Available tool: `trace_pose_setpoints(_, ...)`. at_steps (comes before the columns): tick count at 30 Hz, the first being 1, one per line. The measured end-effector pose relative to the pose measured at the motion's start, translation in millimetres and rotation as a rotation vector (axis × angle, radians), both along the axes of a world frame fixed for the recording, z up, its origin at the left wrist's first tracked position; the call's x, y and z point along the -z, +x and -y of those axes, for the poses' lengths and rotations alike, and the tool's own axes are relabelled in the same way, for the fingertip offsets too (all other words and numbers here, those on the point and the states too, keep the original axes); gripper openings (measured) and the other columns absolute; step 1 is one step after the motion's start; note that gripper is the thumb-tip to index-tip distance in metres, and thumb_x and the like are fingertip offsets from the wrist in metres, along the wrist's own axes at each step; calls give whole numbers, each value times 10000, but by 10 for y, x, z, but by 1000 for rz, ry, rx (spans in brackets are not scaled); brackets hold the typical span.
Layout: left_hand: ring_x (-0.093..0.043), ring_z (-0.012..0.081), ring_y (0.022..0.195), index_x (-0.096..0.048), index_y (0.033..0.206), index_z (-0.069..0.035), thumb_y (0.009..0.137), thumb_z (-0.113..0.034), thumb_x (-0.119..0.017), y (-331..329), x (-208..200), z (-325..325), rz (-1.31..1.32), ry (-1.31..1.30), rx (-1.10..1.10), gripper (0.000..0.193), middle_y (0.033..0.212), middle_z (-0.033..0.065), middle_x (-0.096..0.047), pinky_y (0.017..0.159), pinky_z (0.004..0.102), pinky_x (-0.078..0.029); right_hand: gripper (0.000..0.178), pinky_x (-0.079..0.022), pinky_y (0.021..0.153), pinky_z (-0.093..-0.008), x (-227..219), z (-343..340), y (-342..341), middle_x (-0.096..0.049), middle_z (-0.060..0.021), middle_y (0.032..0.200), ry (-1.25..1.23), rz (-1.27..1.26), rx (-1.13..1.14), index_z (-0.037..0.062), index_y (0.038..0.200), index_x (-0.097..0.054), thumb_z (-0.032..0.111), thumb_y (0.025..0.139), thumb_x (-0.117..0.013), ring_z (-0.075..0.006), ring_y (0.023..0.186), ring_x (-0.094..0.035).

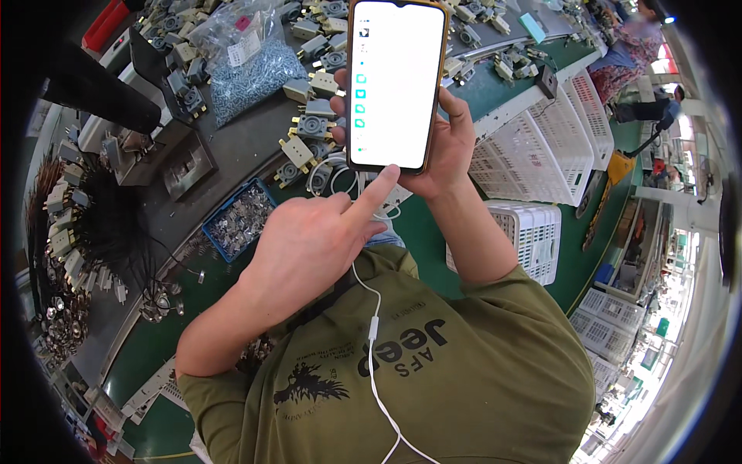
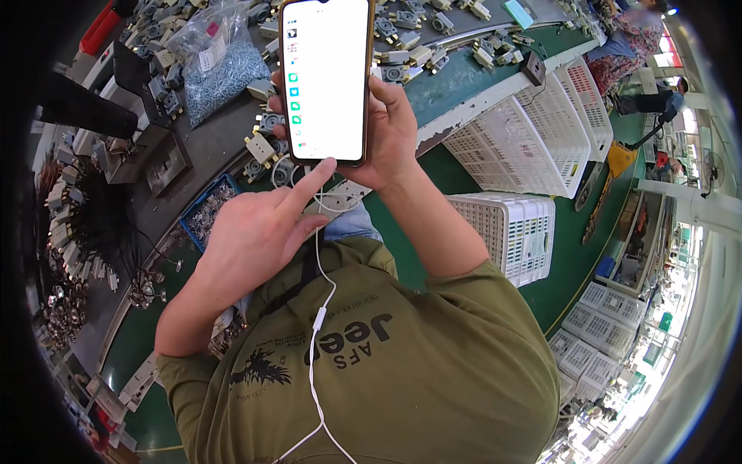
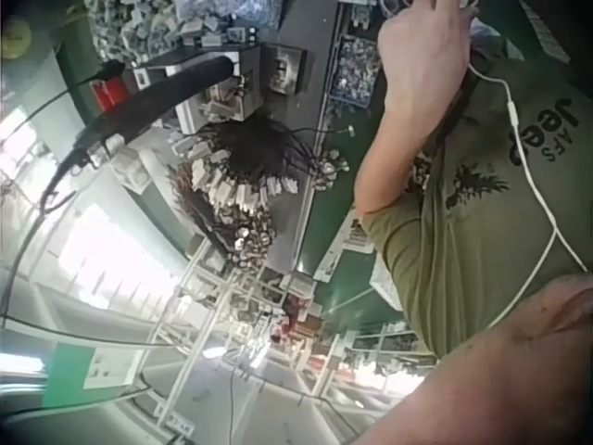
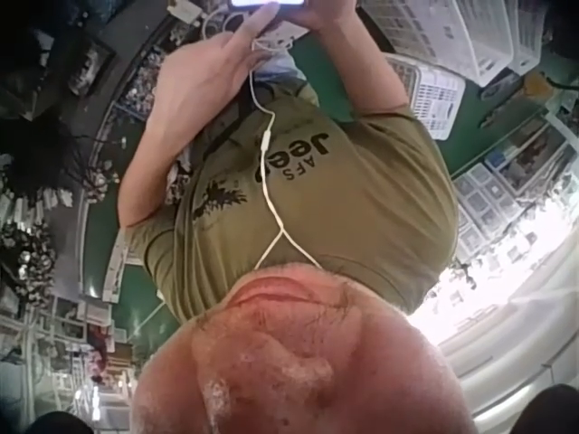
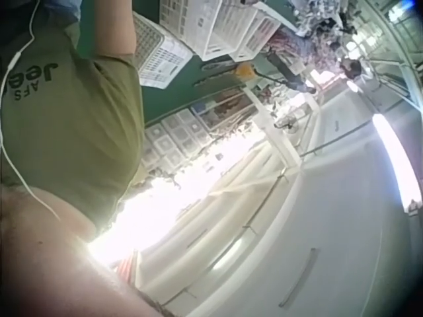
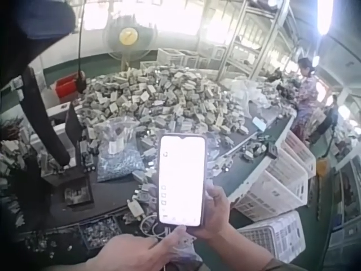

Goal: Assembling small electrical components using a handheld powered tool on a production line.

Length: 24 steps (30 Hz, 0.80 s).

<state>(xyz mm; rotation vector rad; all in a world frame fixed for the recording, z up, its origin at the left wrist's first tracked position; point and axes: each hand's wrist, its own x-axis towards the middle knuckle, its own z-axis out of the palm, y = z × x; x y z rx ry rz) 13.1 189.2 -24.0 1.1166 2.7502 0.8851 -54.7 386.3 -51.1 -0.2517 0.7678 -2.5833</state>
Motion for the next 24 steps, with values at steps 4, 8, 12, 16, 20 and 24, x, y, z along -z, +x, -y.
trace_pose_setpoints(4, -618, 211, 562, -493, 1519, -128, 954, -314, -707, 10, 35, 9, -17, -5, -12, 632, 667, 33, -575, 514, 362, -486, 803, -410, 1156, -588, -6, 24, 16, -330, -259, 1615, -27, 30, 1, 50, 1634, -234, 500, 994, -418, -459, 1402, -453)
trace_pose_setpoints(8, -624, 206, 568, -484, 1519, -116, 955, -324, -703, 18, 4, 10, -8, -67, -9, 640, 670, 30, -572, 518, 356, -489, 804, -406, 1157, -597, -3, 12, 29, -320, -263, 1618, -22, 42, -1, 60, 1639, -221, 497, 995, -425, -451, 1395, -466)
trace_pose_setpoints(12, -639, 216, 602, -517, 1468, -105, 955, -305, -707, 71, -83, 41, -9, 13, -5, 583, 697, 37, -587, 536, 363, -492, 812, -415, 1145, -606, -18, 4, 63, -326, -262, 1616, -68, 63, -10, 64, 1637, -230, 508, 989, -433, -447, 1388, -476)
trace_pose_setpoints(16, -646, 244, 643, -588, 1354, -101, 918, -227, -748, 146, -155, 166, 2, 180, -26, 481, 728, 48, -607, 557, 387, -493, 818, -431, 1123, -608, -105, -2, 130, -335, -260, 1610, -53, 46, -30, 66, 1634, -239, 509, 979, -451, -458, 1372, -485)
trace_pose_setpoints(20, -632, 266, 671, -627, 1282, -100, 886, -101, -763, 321, -166, 394, 4, 403, -211, 419, 771, 69, -616, 594, 385, -503, 853, -447, 1079, -651, -280, 22, 254, -368, -281, 1585, -2, 56, -63, 90, 1640, -230, 546, 961, -472, -482, 1335, -511)
trace_pose_setpoints(24, -658, 248, 996, -534, 1417, -33, 979, -114, -681, 569, 64, 621, 3, 684, -414, 470, 1188, 135, -644, 862, 347, -526, 908, -469, 1041, -649, -486, 328, 396, -407, -282, 1560, 24, 18, -284, 45, 1622, -236, 580, 941, -510, -495, 1320, -522)
